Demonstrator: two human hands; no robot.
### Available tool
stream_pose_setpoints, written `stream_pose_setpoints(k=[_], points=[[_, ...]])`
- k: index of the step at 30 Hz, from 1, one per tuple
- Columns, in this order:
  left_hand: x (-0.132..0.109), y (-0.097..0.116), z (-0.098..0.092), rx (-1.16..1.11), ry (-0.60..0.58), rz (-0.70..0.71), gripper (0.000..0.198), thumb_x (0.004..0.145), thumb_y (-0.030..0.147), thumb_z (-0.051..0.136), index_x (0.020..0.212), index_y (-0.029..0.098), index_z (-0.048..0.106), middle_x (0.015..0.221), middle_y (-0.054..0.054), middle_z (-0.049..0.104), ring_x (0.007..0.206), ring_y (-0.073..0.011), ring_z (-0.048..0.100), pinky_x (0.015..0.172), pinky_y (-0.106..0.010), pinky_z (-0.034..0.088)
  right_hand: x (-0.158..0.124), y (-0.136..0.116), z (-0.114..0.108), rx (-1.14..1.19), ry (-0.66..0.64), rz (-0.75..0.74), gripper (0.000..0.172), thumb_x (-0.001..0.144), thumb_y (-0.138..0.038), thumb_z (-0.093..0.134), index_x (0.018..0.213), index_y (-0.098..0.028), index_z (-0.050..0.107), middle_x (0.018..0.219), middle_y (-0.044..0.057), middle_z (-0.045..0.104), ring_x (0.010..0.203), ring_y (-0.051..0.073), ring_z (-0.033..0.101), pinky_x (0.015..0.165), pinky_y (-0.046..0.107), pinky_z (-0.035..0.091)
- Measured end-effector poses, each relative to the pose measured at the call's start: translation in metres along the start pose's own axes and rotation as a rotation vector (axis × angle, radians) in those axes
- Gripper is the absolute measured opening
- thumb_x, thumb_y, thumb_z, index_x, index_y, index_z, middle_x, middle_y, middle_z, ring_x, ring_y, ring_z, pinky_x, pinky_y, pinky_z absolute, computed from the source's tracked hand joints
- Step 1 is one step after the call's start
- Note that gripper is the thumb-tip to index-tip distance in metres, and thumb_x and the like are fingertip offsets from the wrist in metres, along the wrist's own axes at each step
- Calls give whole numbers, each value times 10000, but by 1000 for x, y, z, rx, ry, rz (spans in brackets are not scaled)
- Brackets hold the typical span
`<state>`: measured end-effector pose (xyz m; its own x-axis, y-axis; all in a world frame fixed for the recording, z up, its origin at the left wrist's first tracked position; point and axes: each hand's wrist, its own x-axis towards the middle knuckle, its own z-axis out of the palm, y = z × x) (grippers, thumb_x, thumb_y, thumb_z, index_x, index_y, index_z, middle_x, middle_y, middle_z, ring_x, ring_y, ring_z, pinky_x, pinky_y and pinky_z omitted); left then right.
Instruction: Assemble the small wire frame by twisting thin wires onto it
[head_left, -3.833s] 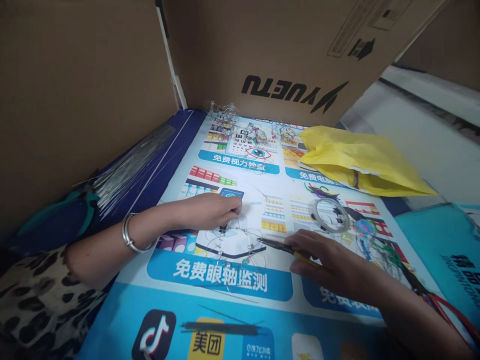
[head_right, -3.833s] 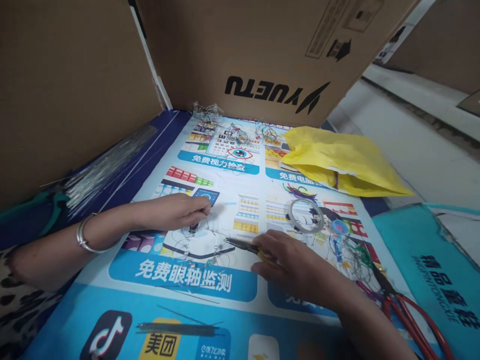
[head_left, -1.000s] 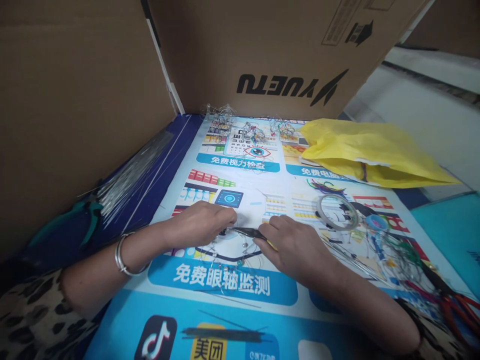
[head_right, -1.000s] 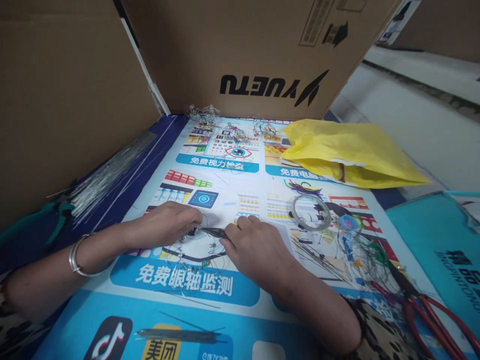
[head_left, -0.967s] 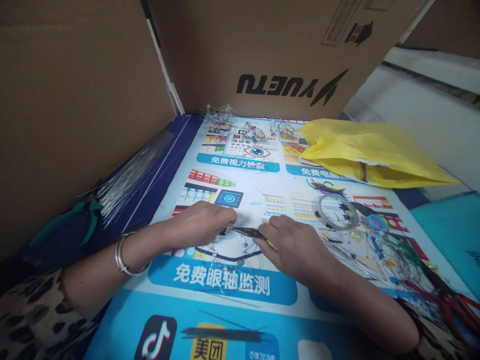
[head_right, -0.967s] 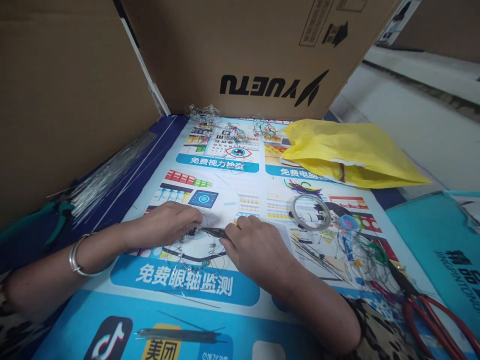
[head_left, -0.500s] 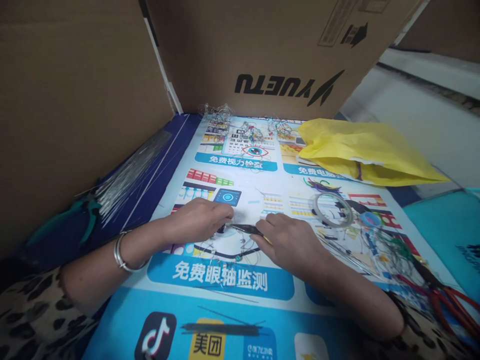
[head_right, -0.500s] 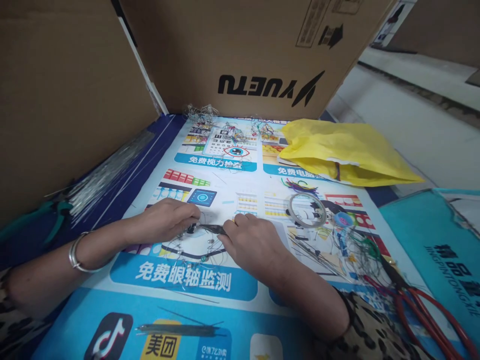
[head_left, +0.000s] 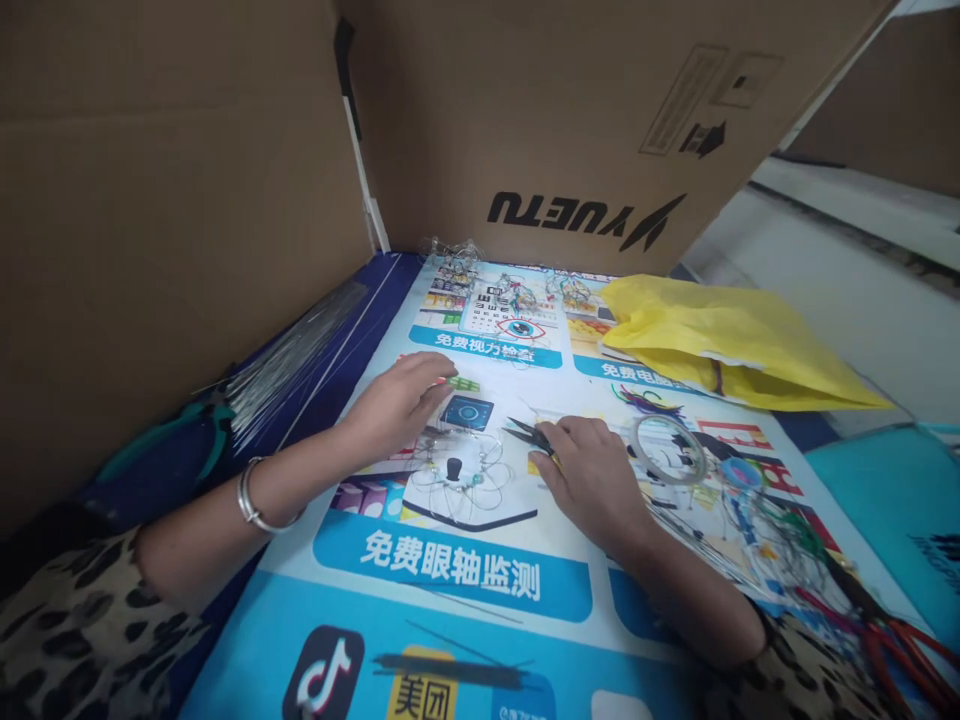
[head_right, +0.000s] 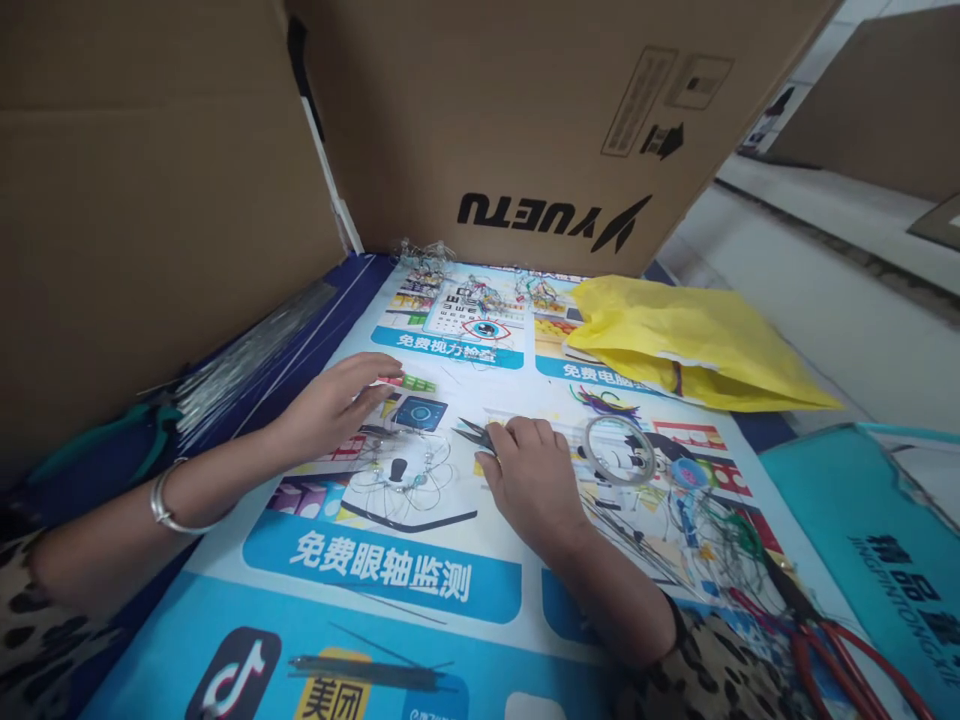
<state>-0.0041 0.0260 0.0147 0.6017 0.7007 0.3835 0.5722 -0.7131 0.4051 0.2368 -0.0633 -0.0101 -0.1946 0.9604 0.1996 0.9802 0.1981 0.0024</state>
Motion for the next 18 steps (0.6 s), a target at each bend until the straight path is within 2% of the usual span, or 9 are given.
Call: stream_pose_setpoints(k=[3, 6, 10, 14, 18], points=[[-9, 22, -3, 99, -178, 52, 345, 926, 290, 371, 1219, 147, 485, 1299, -97, 507, 1222, -215, 437, 1014, -377, 370, -2, -1, -2, 24, 30, 8, 319, 884, -342, 454, 1123, -171, 578, 999, 97, 582, 945, 239, 463, 780, 350, 342], [-23, 36, 6, 231, -344, 76, 436, 920, 350, 382, 1292, 128, 428, 1400, -127, 396, 1308, -245, 337, 1071, -402, 293, -6, -2, -2, 78, 99, -56, 315, 886, -334, 452, 1131, -181, 578, 985, 89, 582, 935, 223, 466, 786, 340, 341], [-39, 35, 21, 298, -435, 41, 712, 855, 593, 374, 1362, 94, 334, 1467, -168, 244, 1373, -283, 171, 1113, -415, 191, -10, -6, 0, 89, 115, -175, 300, 879, -317, 469, 1141, -222, 582, 989, 77, 581, 920, 210, 468, 789, 336, 336], [-44, 30, 25, 307, -472, 54, 771, 856, 633, 292, 1401, 88, 249, 1490, -175, 148, 1386, -296, 80, 1121, -436, 128, -11, -11, -1, 24, 63, -187, 281, 886, -283, 456, 1119, -221, 601, 970, 86, 583, 913, 209, 470, 788, 328, 338], [-44, 25, 26, 298, -442, 93, 808, 842, 671, 257, 1413, 100, 222, 1497, -173, 112, 1389, -297, 50, 1124, -435, 97, -12, -13, -3, -27, 52, -173, 296, 896, -289, 436, 1138, -221, 592, 983, 94, 583, 912, 214, 471, 781, 327, 342]])
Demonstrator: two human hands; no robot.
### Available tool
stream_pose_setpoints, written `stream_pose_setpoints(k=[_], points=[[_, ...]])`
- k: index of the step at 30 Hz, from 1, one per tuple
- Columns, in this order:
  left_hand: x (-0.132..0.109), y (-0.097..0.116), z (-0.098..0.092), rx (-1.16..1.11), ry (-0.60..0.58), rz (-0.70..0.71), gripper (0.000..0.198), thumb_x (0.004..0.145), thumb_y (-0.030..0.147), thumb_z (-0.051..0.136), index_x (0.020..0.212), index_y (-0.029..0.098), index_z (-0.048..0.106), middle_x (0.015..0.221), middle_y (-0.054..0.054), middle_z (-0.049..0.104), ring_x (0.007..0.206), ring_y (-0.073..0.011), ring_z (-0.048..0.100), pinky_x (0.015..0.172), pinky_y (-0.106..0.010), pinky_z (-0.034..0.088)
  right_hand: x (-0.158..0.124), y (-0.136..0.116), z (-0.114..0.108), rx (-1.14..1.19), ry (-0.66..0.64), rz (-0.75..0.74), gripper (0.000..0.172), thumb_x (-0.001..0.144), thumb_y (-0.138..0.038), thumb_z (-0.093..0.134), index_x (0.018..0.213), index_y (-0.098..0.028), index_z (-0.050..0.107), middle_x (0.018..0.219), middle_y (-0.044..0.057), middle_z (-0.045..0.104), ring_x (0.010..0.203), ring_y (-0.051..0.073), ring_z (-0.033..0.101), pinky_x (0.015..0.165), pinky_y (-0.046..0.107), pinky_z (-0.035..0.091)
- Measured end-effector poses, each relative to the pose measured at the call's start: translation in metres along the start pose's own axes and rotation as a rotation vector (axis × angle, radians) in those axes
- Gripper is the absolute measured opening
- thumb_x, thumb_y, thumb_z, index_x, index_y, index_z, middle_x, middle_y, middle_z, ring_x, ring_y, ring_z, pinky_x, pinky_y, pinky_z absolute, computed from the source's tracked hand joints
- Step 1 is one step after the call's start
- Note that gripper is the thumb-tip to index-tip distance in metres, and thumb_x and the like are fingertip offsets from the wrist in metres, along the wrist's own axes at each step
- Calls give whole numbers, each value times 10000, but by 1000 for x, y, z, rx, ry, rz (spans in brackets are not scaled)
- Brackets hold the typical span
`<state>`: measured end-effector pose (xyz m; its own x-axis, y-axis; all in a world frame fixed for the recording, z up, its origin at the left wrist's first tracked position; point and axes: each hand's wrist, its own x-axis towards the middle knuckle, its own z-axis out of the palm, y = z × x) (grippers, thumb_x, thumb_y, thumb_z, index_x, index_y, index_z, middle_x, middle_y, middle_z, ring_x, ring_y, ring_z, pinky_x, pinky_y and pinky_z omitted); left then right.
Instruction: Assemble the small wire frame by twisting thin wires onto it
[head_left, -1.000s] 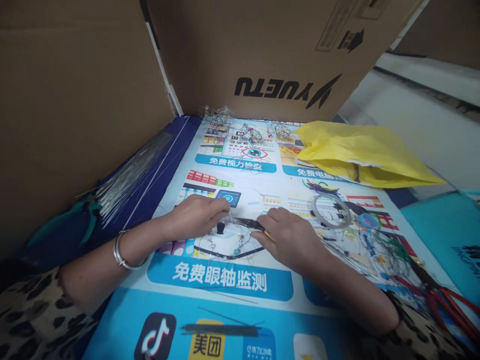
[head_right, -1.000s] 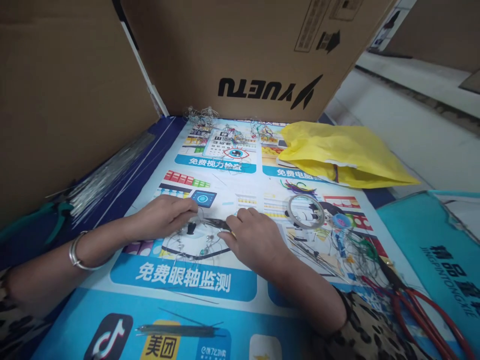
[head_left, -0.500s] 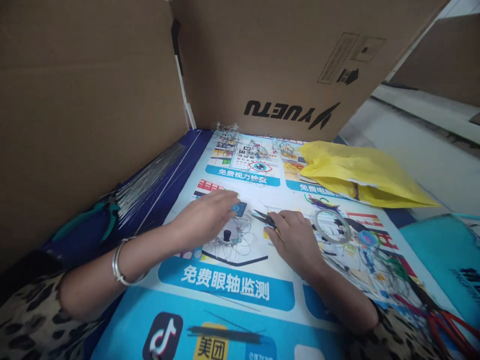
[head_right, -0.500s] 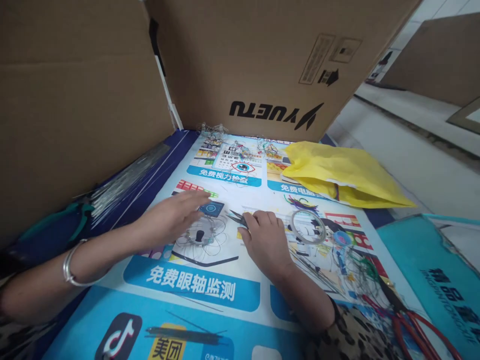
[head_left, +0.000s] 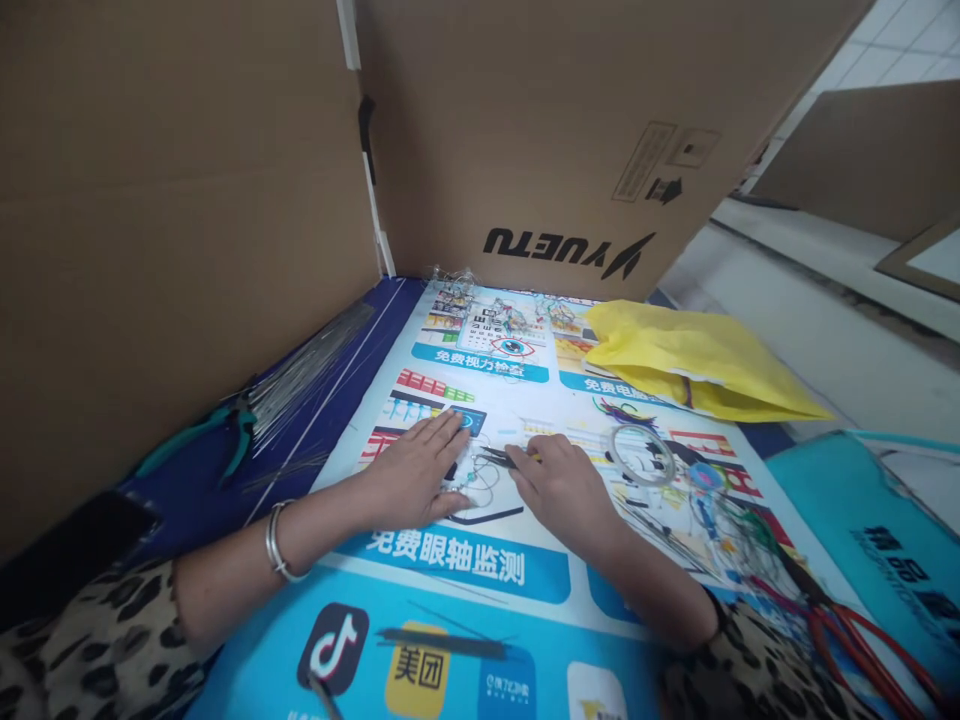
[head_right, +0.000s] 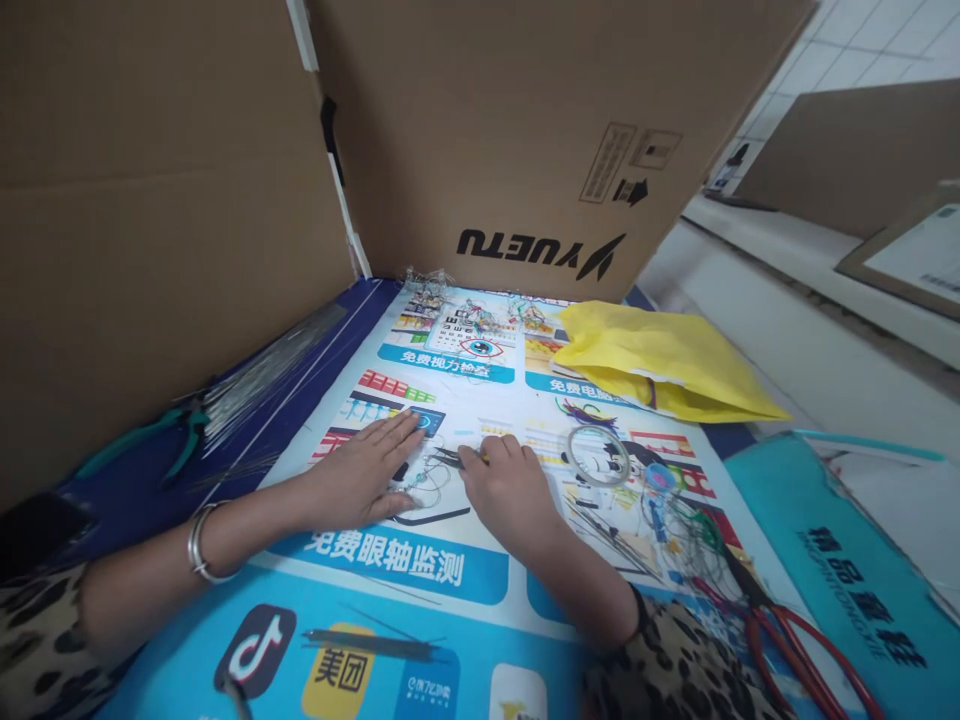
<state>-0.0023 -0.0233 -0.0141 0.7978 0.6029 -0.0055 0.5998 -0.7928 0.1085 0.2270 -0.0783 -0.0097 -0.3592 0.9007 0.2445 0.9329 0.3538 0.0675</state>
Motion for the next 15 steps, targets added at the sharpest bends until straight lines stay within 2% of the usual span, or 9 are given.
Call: stream_pose_setpoints(k=[7, 15], points=[[1, -3, 0, -19, 60, -34, 802, 833, 682, 265, 1410, 126, 247, 1493, -148, 170, 1388, -274, 110, 1123, -426, 125, -1, 2, 4, 80, 84, 43, 303, 898, -311, 440, 1154, -217, 572, 969, 86, 582, 932, 202, 479, 779, 321, 359], [-5, -4, -2, -38, 137, -22, 705, 877, 593, 308, 1428, 169, 191, 1508, -106, 140, 1394, -234, 99, 1126, -427, 139, 0, 1, -1, 93, 88, 106, 326, 893, -303, 455, 1206, -245, 527, 996, 75, 575, 948, 199, 473, 782, 320, 354]])
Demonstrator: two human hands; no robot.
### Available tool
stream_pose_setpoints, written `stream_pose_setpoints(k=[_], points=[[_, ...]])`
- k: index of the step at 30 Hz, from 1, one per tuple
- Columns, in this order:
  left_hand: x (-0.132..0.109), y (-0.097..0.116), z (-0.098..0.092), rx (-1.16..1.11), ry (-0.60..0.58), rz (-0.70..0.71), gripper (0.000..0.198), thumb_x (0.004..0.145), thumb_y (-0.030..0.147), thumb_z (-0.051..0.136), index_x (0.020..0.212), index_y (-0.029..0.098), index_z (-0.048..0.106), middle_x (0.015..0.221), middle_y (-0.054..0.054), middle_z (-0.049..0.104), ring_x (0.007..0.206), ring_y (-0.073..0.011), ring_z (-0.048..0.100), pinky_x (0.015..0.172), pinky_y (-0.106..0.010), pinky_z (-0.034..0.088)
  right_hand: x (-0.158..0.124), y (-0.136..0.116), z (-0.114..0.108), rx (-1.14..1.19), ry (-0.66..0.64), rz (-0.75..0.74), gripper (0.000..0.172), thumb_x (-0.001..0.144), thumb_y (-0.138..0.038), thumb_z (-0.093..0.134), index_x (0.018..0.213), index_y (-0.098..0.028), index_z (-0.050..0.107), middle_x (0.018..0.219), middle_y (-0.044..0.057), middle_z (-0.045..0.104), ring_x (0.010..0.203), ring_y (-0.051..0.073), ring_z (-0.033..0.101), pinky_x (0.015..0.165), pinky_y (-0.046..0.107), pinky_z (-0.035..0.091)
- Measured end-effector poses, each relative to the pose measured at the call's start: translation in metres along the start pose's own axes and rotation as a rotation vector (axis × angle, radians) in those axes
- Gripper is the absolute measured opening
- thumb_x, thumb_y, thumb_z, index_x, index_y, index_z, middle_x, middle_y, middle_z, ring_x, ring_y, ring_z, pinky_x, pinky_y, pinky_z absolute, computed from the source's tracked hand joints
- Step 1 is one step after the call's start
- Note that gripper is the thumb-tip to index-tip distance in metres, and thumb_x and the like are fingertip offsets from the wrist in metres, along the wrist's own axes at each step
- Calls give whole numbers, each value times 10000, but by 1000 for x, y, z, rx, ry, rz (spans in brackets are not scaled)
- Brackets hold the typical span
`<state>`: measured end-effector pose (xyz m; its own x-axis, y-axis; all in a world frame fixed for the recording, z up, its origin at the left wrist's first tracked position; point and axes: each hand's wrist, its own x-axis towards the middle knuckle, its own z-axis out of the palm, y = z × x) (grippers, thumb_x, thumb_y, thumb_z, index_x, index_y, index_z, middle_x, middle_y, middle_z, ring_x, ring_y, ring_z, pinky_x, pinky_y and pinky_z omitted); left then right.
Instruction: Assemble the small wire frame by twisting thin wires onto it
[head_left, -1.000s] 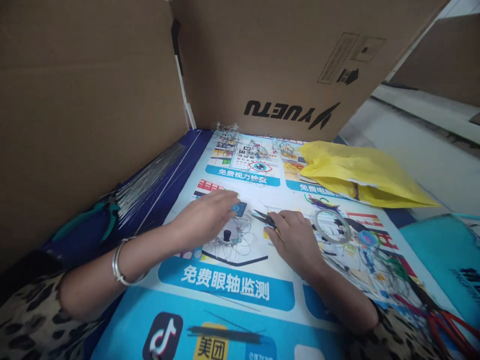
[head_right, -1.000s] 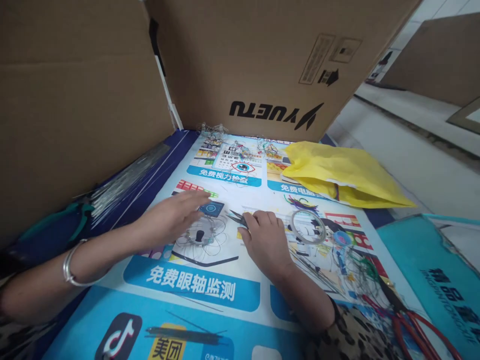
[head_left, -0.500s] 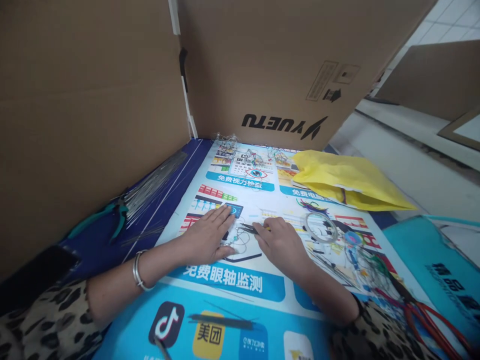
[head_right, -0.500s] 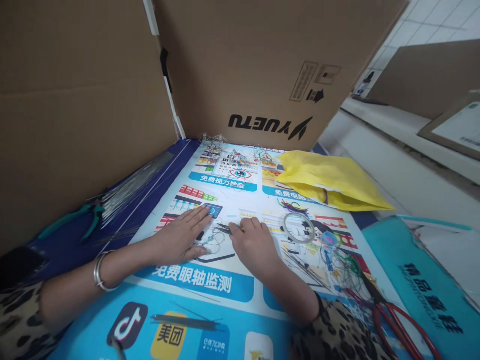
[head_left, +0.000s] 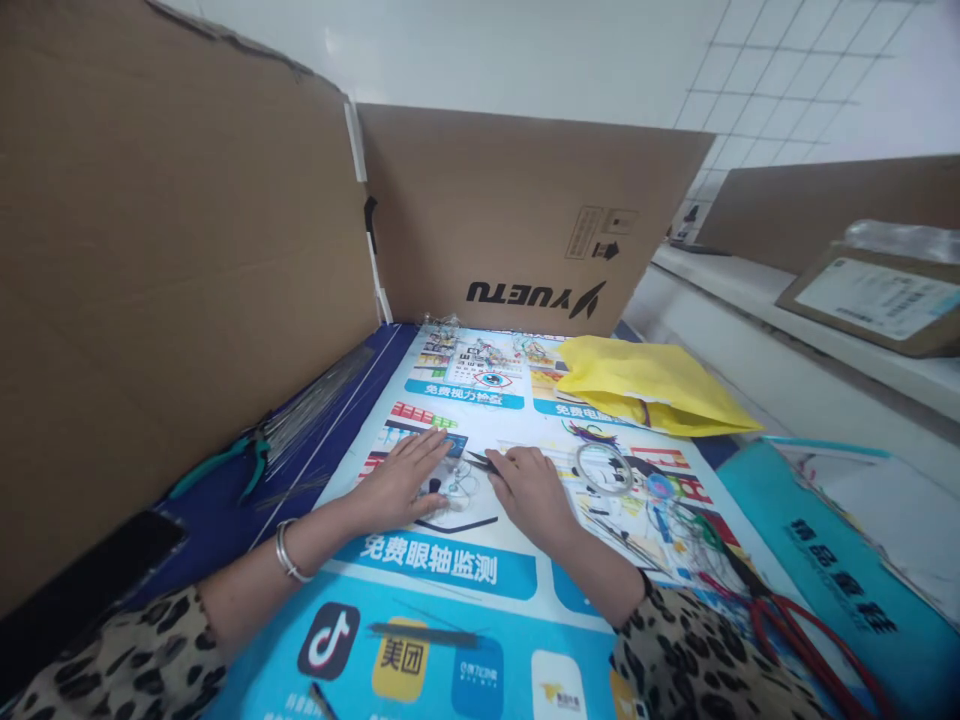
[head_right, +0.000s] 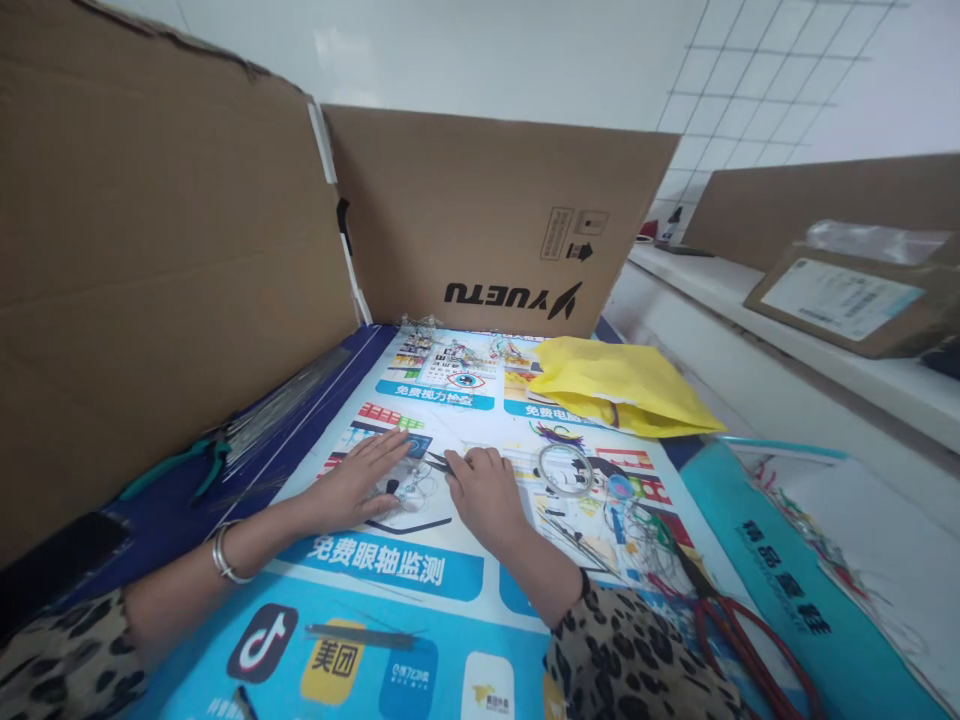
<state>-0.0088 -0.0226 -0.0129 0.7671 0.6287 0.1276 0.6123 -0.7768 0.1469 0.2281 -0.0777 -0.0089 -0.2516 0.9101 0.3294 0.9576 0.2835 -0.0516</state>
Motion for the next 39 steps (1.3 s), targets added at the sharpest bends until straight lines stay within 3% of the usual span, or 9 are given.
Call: stream_pose_setpoints(k=[7, 11, 17, 22, 27, 31, 34, 36, 39], points=[[0, 2, 1, 39, -82, -30, 700, 875, 609, 279, 1422, 176, 227, 1498, -118, 166, 1388, -256, 121, 1113, -439, 168, -1, -1, 0, -24, -36, -29, 314, 886, -306, 466, 1193, -292, 532, 985, 71, 578, 940, 206, 480, 767, 325, 343], [6, -5, 5, 73, -47, -120, 725, 872, 616, 270, 1412, 132, 254, 1482, -154, 203, 1375, -275, 175, 1097, -439, 205, 2, -2, -1, -16, -1, 5, 311, 896, -312, 448, 1194, -266, 525, 989, 75, 574, 942, 204, 476, 763, 322, 343], [23, -49, -1, 121, -79, -256, 721, 861, 597, 323, 1391, 109, 291, 1463, -169, 260, 1363, -289, 205, 1089, -438, 204, 7, -2, -1, 33, 6, 24, 283, 901, -313, 433, 1151, -242, 545, 988, 69, 579, 941, 201, 472, 782, 325, 339], [67, -96, 0, 105, -91, -385, 703, 866, 589, 304, 1359, 89, 319, 1445, -208, 277, 1347, -319, 232, 1062, -469, 217, 9, -2, -1, 64, -45, -5, 268, 896, -298, 440, 1137, -247, 548, 985, 58, 584, 933, 200, 469, 784, 326, 333], [123, -115, 10, 80, -43, -436, 682, 887, 540, 285, 1370, 58, 283, 1467, -207, 219, 1367, -300, 176, 1092, -427, 163, 9, -2, -1, 75, -66, -37, 244, 887, -295, 458, 1105, -242, 554, 989, 59, 581, 951, 199, 463, 797, 330, 327], [140, -119, -2, 53, -47, -455, 733, 833, 584, 376, 1350, 66, 331, 1430, -205, 311, 1336, -322, 261, 1059, -425, 246, 8, 0, 2, 105, -70, -56, 226, 875, -307, 477, 1073, -238, 563, 980, 55, 583, 937, 204, 460, 785, 335, 325], [139, -111, -14, 48, 12, -397, 693, 872, 544, 322, 1389, 88, 262, 1468, -179, 240, 1362, -301, 202, 1072, -441, 223, 8, 2, 4, 142, -70, -74, 207, 880, -308, 465, 1046, -235, 565, 979, 49, 583, 934, 204, 456, 783, 339, 323], [139, -98, -15, 43, 43, -302, 653, 894, 508, 307, 1410, 116, 226, 1501, -137, 155, 1389, -260, 113, 1108, -416, 150, 9, 3, 5, 161, -68, -81, 204, 881, -301, 464, 1044, -233, 565, 978, 49, 584, 937, 207, 453, 789, 344, 320], [144, -75, -3, 18, 13, -105, 600, 876, 499, 389, 1411, 281, 231, 1512, -3, 157, 1395, -198, 101, 1129, -375, 94, 10, 4, 7, 177, -74, -93, 205, 876, -305, 475, 1041, -228, 569, 972, 56, 587, 941, 215, 450, 798, 356, 314]])
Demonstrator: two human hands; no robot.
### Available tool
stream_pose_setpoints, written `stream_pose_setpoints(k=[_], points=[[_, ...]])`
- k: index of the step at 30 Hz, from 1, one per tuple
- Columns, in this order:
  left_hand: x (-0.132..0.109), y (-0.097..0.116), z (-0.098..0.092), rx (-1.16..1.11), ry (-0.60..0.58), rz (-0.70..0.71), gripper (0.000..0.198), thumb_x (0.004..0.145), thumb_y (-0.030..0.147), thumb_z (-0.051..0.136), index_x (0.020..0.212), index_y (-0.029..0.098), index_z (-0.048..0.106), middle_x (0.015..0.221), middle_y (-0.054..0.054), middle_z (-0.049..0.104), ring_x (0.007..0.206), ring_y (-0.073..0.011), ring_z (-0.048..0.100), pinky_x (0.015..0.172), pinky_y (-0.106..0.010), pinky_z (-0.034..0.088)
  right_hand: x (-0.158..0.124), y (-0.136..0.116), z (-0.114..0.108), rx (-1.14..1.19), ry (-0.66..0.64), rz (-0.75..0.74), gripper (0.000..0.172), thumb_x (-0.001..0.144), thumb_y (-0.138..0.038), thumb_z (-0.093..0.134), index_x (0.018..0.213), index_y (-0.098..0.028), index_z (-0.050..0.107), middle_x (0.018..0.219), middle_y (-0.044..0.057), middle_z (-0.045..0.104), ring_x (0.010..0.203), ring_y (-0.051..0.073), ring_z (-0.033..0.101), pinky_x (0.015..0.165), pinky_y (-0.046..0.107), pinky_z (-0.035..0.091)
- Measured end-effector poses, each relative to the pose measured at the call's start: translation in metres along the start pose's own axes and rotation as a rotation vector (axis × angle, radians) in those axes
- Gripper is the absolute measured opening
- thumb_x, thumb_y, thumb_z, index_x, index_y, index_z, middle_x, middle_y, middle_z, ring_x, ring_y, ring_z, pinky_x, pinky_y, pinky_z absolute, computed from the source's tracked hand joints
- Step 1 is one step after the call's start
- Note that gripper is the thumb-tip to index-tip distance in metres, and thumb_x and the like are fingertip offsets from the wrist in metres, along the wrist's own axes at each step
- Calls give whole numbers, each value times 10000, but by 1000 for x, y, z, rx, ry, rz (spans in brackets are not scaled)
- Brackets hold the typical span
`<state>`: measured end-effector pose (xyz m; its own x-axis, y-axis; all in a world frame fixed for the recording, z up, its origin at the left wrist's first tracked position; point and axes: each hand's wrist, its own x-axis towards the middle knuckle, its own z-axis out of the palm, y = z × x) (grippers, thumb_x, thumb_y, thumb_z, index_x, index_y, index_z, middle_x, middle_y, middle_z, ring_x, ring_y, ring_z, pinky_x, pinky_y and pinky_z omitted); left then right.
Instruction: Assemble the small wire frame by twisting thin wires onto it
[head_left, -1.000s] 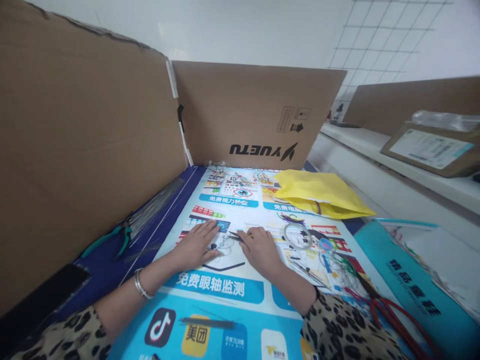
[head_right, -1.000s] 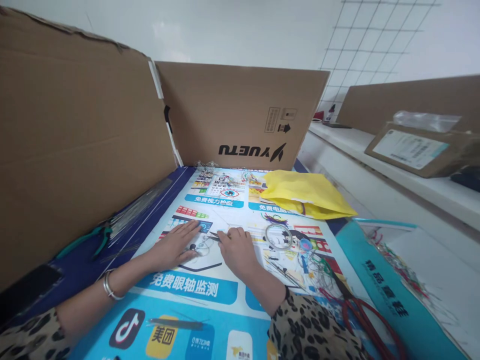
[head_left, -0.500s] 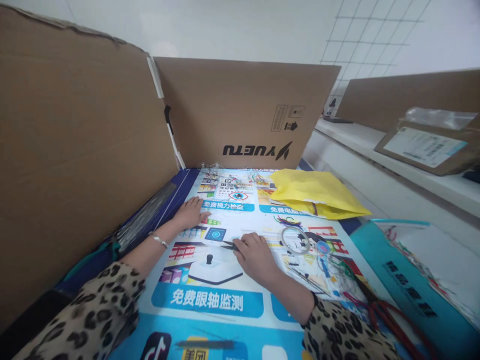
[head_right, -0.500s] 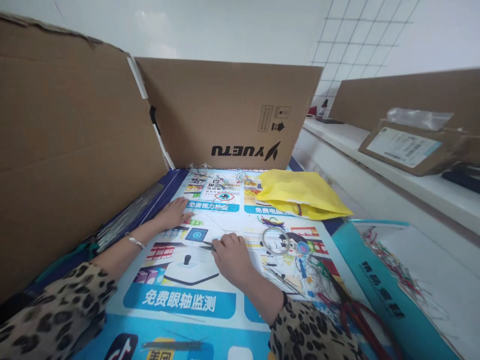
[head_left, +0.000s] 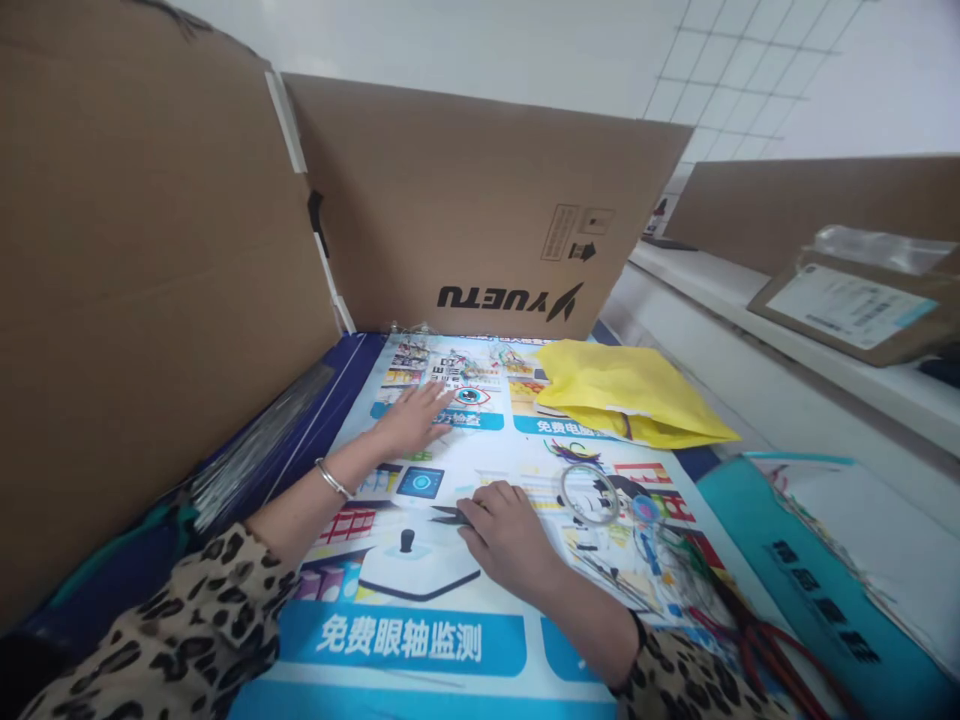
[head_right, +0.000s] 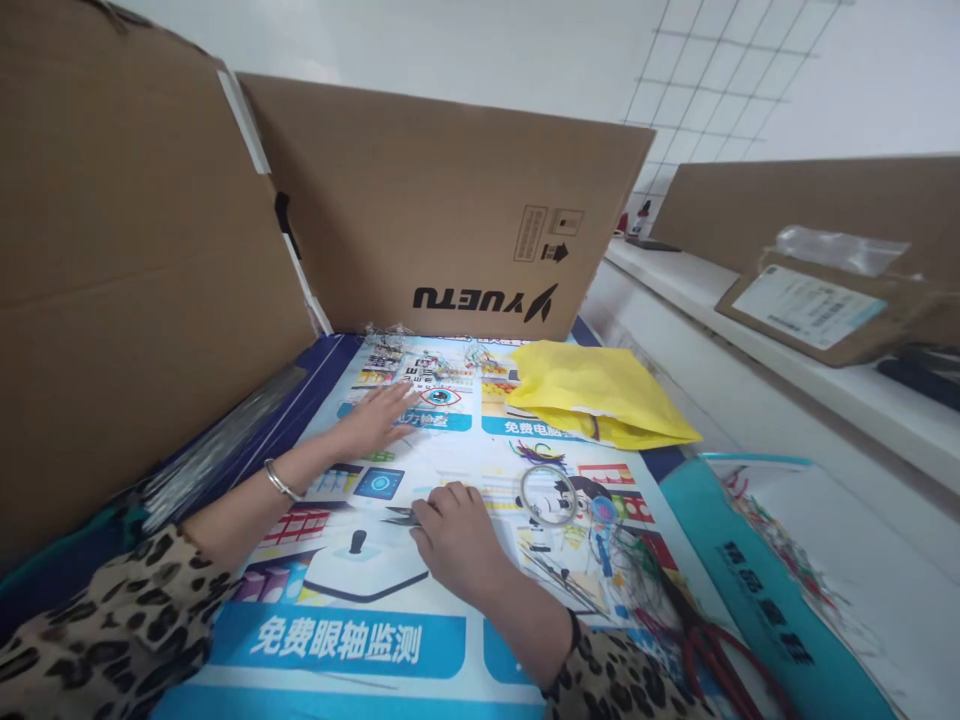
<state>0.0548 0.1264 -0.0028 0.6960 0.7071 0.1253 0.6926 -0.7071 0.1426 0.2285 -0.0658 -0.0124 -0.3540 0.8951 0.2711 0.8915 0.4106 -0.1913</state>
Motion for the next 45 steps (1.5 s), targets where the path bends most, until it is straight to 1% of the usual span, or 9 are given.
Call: stream_pose_setpoints(k=[3, 7, 13, 17, 21, 27, 30, 33, 45], points=[[6, 14, 17, 10, -63, 174, 577, 903, 500, 330, 1417, 257, 226, 1506, -52, 172, 1393, -225, 111, 1112, -462, 90, 1, 1, 0, 16, -13, -9, 203, 870, -311, 489, 1034, -223, 572, 976, 58, 587, 946, 214, 447, 803, 356, 313], [15, 18, 29, 7, -89, 200, 580, 915, 523, 267, 1409, 220, 261, 1482, -86, 242, 1383, -242, 152, 1103, -488, 94, 0, 2, -1, 32, -35, -14, 201, 862, -314, 502, 1030, -228, 569, 977, 47, 587, 941, 205, 447, 798, 348, 315], [14, 22, 9, 0, -93, 223, 531, 922, 499, 280, 1402, 273, 262, 1475, -50, 270, 1375, -218, 192, 1105, -489, 86, -2, 3, -1, 14, -26, -28, 208, 866, -322, 494, 1034, -226, 572, 976, 47, 588, 941, 205, 446, 801, 344, 316], [-14, 23, -15, -46, -14, 94, 511, 935, 456, 264, 1405, 256, 261, 1474, -62, 273, 1373, -212, 199, 1111, -483, 82, -2, 4, 1, -33, -18, -37, 214, 868, -336, 488, 1036, -234, 571, 984, 40, 585, 956, 204, 446, 803, 338, 318], [-70, 25, -28, -62, -9, -50, 521, 926, 452, 290, 1395, 225, 296, 1470, -87, 275, 1367, -236, 217, 1095, -494, 163, -3, 4, 0, -51, -5, -51, 204, 871, -339, 479, 1014, -230, 576, 983, 47, 580, 961, 212, 446, 785, 337, 322], [-138, 27, -11, -206, 161, -221, 522, 906, 485, 309, 1333, 207, 421, 1412, -77, 389, 1326, -223, 321, 1077, -430, 279, -4, 3, -3, -78, 18, -73, 200, 865, -338, 488, 999, -226, 585, 984, 66, 574, 945, 214, 450, 776, 336, 328], [-145, 25, 5, -209, 250, -278, 589, 924, 477, 203, 1291, 97, 464, 1330, -140, 485, 1246, -227, 442, 1034, -397, 363, -5, 2, -5, -106, 18, -85, 215, 866, -349, 486, 1015, -232, 589, 979, 64, 575, 939, 207, 455, 771, 324, 332], [-143, 25, 13, -214, 258, -268, 581, 924, 470, 193, 1252, 106, 504, 1266, -130, 549, 1175, -217, 513, 1001, -366, 406, -5, 2, -5, -120, -8, -85, 238, 868, -354, 477, 1031, -228, 597, 972, 72, 580, 938, 218, 454, 767, 330, 330], [-147, 28, 4, -207, 103, -118, 383, 909, 294, 385, 1257, 170, 488, 1348, -82, 472, 1288, -204, 358, 1065, -403, 271, -1, 2, 0, -73, -95, -42, 337, 895, -361, 413, 1128, -178, 574, 1044, 117, 543, 994, 263, 390, 805, 379, 287]])
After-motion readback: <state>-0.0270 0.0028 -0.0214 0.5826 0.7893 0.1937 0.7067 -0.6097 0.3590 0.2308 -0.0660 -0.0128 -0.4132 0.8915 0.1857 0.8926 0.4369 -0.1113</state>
